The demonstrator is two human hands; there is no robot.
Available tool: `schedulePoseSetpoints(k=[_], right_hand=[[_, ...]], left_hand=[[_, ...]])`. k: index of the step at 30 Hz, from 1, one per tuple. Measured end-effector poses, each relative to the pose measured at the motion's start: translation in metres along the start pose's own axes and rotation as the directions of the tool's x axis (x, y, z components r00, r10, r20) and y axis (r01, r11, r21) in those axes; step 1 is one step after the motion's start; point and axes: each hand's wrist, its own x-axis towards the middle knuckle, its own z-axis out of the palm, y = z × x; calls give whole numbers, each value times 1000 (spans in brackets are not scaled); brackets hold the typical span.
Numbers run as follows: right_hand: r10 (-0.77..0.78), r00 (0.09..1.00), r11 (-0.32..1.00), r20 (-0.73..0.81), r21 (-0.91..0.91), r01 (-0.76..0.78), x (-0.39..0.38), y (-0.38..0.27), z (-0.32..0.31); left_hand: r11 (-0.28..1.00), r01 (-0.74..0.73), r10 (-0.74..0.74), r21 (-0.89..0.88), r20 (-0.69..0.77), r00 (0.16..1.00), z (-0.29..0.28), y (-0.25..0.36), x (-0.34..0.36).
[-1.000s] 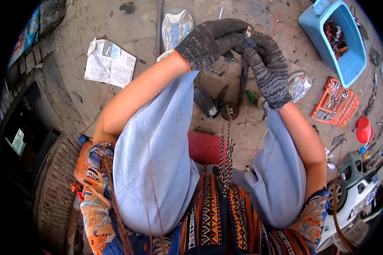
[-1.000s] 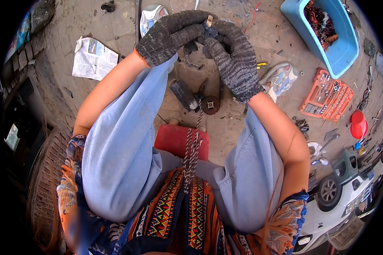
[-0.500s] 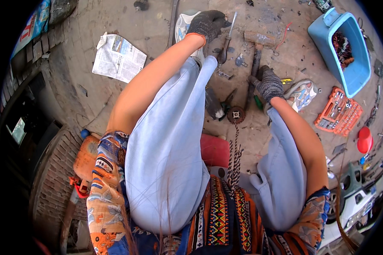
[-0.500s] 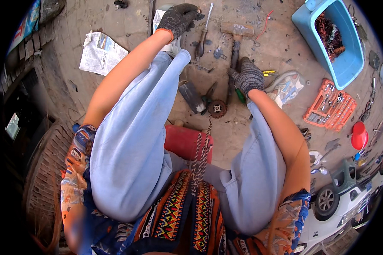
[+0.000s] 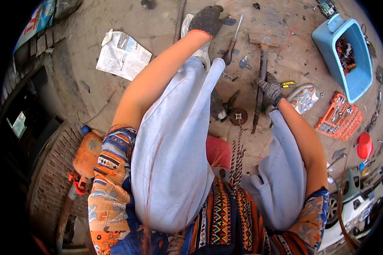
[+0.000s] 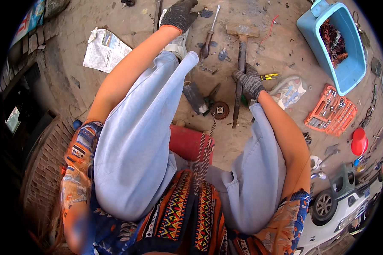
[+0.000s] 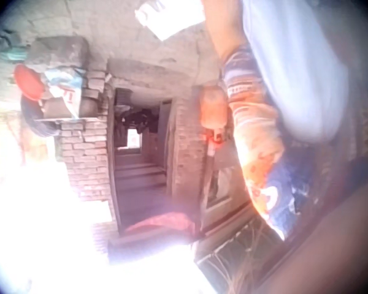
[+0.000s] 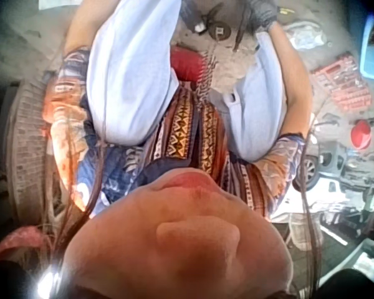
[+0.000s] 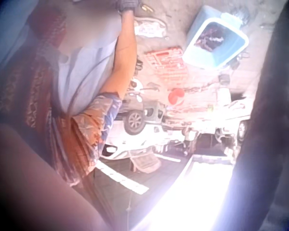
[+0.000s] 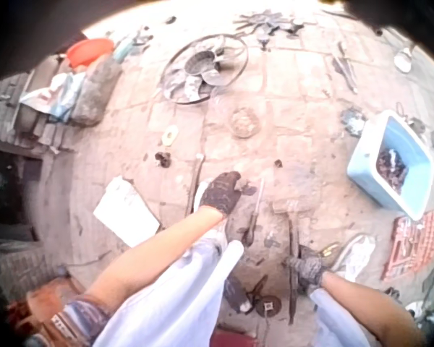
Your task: The person sits on the ground in a workshop area, manipulating a small mechanical component with gloved hands. They use a screwdriver to adjust parts and a hammer to tap the object, occasionally picking up and inspecting the piece.
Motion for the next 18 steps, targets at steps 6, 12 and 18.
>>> schedulePoseSetpoints(k=[6, 12, 18], right_hand=[[112, 835, 244, 538, 800, -548, -23, -52, -2], [275, 897, 462, 346, 771, -439, -29, -85, -5], [305, 941, 833, 146, 439, -338, -53, -108, -22]], left_hand=[[987, -57, -44, 153, 584, 811, -19, 39, -24], [991, -35, -43, 132, 547, 836, -2, 46, -39], [949, -308, 150, 60, 776, 613, -13, 42, -49]])
